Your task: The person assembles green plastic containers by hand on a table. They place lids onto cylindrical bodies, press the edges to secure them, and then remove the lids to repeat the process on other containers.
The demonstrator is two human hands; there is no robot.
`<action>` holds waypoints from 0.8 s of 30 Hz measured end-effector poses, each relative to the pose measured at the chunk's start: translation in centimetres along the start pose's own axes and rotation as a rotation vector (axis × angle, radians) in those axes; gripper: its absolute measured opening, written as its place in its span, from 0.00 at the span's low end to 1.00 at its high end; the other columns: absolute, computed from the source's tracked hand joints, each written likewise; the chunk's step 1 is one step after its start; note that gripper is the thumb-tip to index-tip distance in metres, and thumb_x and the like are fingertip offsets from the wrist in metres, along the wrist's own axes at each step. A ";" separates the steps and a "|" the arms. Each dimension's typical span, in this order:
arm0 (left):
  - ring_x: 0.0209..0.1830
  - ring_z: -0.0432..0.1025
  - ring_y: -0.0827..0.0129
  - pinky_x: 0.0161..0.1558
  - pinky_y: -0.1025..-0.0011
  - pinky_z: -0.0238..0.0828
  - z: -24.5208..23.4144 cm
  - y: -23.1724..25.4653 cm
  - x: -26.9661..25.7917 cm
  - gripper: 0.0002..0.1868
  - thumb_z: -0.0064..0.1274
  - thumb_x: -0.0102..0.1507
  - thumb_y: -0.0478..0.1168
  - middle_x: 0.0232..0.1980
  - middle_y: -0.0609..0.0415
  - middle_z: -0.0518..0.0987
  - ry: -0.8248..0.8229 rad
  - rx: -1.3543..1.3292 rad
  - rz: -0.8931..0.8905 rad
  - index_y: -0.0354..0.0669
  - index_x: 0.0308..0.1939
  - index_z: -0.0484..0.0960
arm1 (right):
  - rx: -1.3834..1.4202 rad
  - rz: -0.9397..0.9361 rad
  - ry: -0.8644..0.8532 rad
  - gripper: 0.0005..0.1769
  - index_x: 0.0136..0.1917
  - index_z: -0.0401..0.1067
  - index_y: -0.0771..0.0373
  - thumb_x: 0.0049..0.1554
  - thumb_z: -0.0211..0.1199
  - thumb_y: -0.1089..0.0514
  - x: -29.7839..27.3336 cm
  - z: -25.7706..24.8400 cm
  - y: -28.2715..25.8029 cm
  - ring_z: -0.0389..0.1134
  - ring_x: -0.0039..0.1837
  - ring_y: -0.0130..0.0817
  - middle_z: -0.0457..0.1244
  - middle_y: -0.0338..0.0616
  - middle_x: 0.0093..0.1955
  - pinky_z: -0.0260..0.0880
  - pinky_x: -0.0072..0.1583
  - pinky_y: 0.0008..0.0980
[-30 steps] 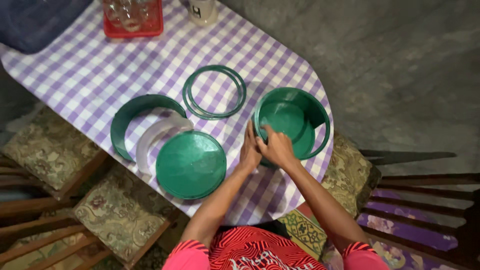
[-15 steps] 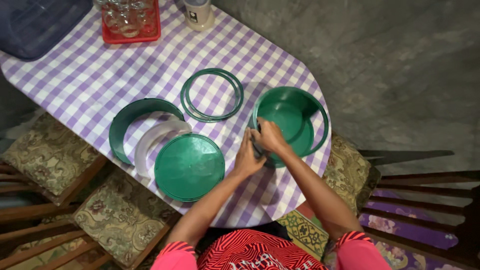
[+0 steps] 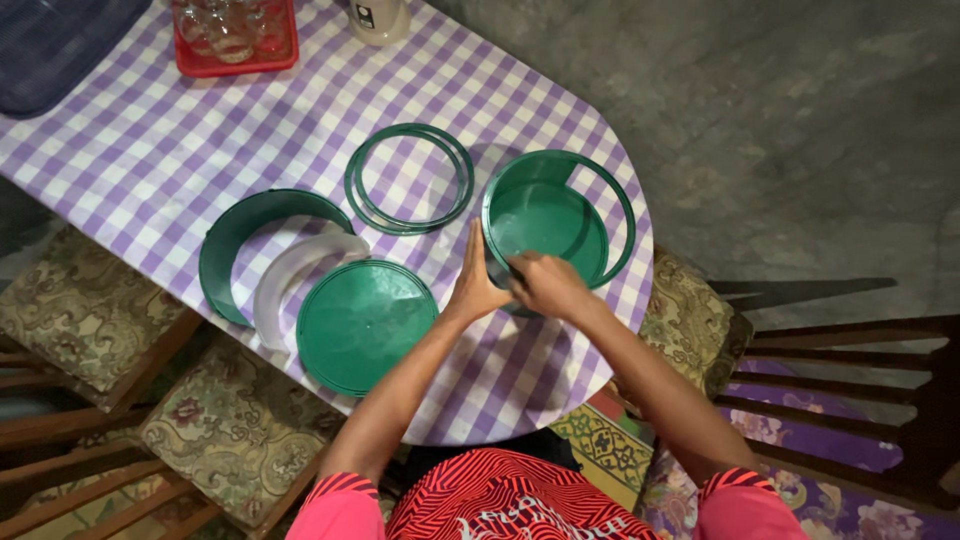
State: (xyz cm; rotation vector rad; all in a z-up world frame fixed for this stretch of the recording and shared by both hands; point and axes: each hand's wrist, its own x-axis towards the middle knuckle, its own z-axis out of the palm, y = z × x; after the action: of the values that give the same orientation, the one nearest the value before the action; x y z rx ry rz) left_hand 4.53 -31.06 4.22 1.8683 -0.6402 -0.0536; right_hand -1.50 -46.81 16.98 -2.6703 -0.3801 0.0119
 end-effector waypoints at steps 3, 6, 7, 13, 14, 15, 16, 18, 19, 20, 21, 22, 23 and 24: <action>0.84 0.43 0.38 0.78 0.54 0.50 0.4 0.0 -0.2 0.77 0.75 0.44 0.50 0.83 0.26 0.41 0.014 -0.035 -0.016 0.33 0.81 0.32 | -0.048 0.062 0.059 0.14 0.51 0.73 0.64 0.60 0.61 0.51 -0.2 0.9 -1.0 0.70 0.43 0.61 0.67 0.57 0.45 0.70 0.43 0.54; 0.84 0.45 0.37 0.79 0.54 0.52 1.1 -0.1 -0.1 0.75 0.74 0.47 0.47 0.83 0.26 0.43 0.056 -0.027 0.002 0.33 0.82 0.32 | -0.076 0.051 0.069 0.14 0.47 0.72 0.65 0.62 0.59 0.51 0.0 1.1 -0.9 0.70 0.41 0.62 0.67 0.58 0.43 0.70 0.42 0.54; 0.84 0.44 0.37 0.79 0.53 0.51 1.3 -0.1 -0.1 0.74 0.74 0.48 0.46 0.83 0.26 0.43 0.060 -0.033 0.001 0.33 0.82 0.32 | -0.087 0.065 0.045 0.14 0.46 0.71 0.66 0.62 0.58 0.51 0.1 1.1 -0.8 0.70 0.40 0.62 0.67 0.59 0.43 0.70 0.42 0.54; 0.81 0.48 0.39 0.74 0.56 0.55 0.5 0.0 -0.3 0.75 0.74 0.47 0.47 0.81 0.26 0.44 -0.014 -0.104 0.023 0.34 0.79 0.29 | -0.055 0.053 -0.016 0.15 0.44 0.71 0.67 0.62 0.57 0.52 0.5 0.6 -0.7 0.70 0.40 0.63 0.68 0.61 0.40 0.70 0.43 0.56; 0.81 0.50 0.41 0.73 0.57 0.57 0.1 -0.1 -0.3 0.74 0.73 0.48 0.47 0.81 0.26 0.45 -0.043 -0.142 0.008 0.35 0.79 0.28 | -0.041 0.053 -0.017 0.15 0.44 0.71 0.67 0.61 0.57 0.52 0.6 0.6 -0.9 0.70 0.41 0.63 0.68 0.61 0.39 0.70 0.44 0.56; 0.82 0.50 0.42 0.75 0.58 0.56 -0.2 -0.2 -0.4 0.70 0.70 0.52 0.46 0.82 0.28 0.46 -0.054 -0.178 -0.003 0.37 0.81 0.29 | -0.040 0.069 -0.027 0.15 0.44 0.71 0.67 0.62 0.57 0.52 0.6 0.5 -1.0 0.70 0.40 0.63 0.67 0.61 0.37 0.69 0.43 0.56; 0.84 0.51 0.44 0.76 0.58 0.55 -0.4 -0.3 -0.4 0.66 0.67 0.57 0.45 0.84 0.30 0.48 -0.066 -0.214 -0.014 0.38 0.82 0.30 | -0.040 0.086 -0.036 0.15 0.44 0.71 0.66 0.62 0.57 0.51 0.5 0.4 -1.1 0.70 0.39 0.63 0.67 0.61 0.36 0.69 0.43 0.56; 0.84 0.51 0.46 0.77 0.58 0.55 -0.6 -0.6 -0.1 0.62 0.63 0.61 0.43 0.85 0.32 0.50 -0.077 -0.259 -0.022 0.41 0.84 0.31 | -0.054 0.104 -0.032 0.15 0.45 0.71 0.66 0.62 0.56 0.51 0.5 0.1 -1.3 0.70 0.38 0.63 0.67 0.61 0.34 0.69 0.42 0.57; 0.84 0.51 0.46 0.77 0.59 0.54 -0.5 -0.6 -0.1 0.61 0.63 0.60 0.42 0.84 0.32 0.50 -0.076 -0.269 -0.023 0.42 0.84 0.31 | -0.066 0.105 -0.021 0.15 0.45 0.71 0.66 0.63 0.56 0.50 0.5 0.0 -1.4 0.70 0.37 0.63 0.67 0.61 0.33 0.69 0.41 0.57; 0.84 0.50 0.46 0.76 0.59 0.54 -0.3 -0.7 -0.1 0.61 0.62 0.60 0.41 0.84 0.33 0.49 -0.075 -0.280 -0.024 0.43 0.83 0.31 | -0.079 0.106 -0.011 0.16 0.46 0.71 0.66 0.63 0.56 0.50 0.4 -0.2 -1.5 0.69 0.36 0.63 0.67 0.61 0.32 0.69 0.41 0.57; 0.84 0.50 0.46 0.77 0.59 0.54 -0.2 -0.7 -0.3 0.61 0.61 0.60 0.41 0.84 0.33 0.49 -0.065 -0.282 -0.024 0.43 0.84 0.31 | -0.083 0.104 -0.014 0.16 0.46 0.71 0.65 0.63 0.56 0.50 0.4 -0.2 -1.6 0.69 0.36 0.63 0.67 0.60 0.32 0.69 0.40 0.56; 0.84 0.50 0.47 0.77 0.59 0.54 0.0 -0.7 -0.4 0.61 0.61 0.59 0.41 0.84 0.33 0.49 -0.054 -0.284 -0.025 0.43 0.84 0.32 | -0.087 0.102 -0.017 0.16 0.46 0.72 0.65 0.63 0.56 0.49 0.4 -0.3 -1.7 0.69 0.36 0.62 0.67 0.60 0.32 0.69 0.40 0.56; 0.84 0.49 0.47 0.77 0.59 0.53 0.1 -0.7 -0.3 0.61 0.61 0.59 0.40 0.85 0.34 0.49 -0.044 -0.286 -0.022 0.43 0.84 0.32 | -0.093 0.100 -0.017 0.16 0.47 0.72 0.65 0.63 0.56 0.49 0.5 -0.5 -1.7 0.69 0.36 0.62 0.67 0.60 0.32 0.69 0.39 0.56; 0.85 0.49 0.47 0.77 0.58 0.53 0.2 -0.6 -0.3 0.61 0.61 0.59 0.40 0.85 0.34 0.49 -0.036 -0.304 -0.019 0.43 0.84 0.32 | -0.094 0.104 -0.025 0.16 0.46 0.72 0.65 0.63 0.56 0.49 0.6 -0.6 -1.7 0.70 0.36 0.62 0.67 0.60 0.32 0.70 0.40 0.55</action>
State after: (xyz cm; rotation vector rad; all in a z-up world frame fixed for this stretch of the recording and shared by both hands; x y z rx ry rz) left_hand 4.43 -30.95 3.52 1.5823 -0.6034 -0.1873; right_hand -1.33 -45.42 18.24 -2.7826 -0.2546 0.0605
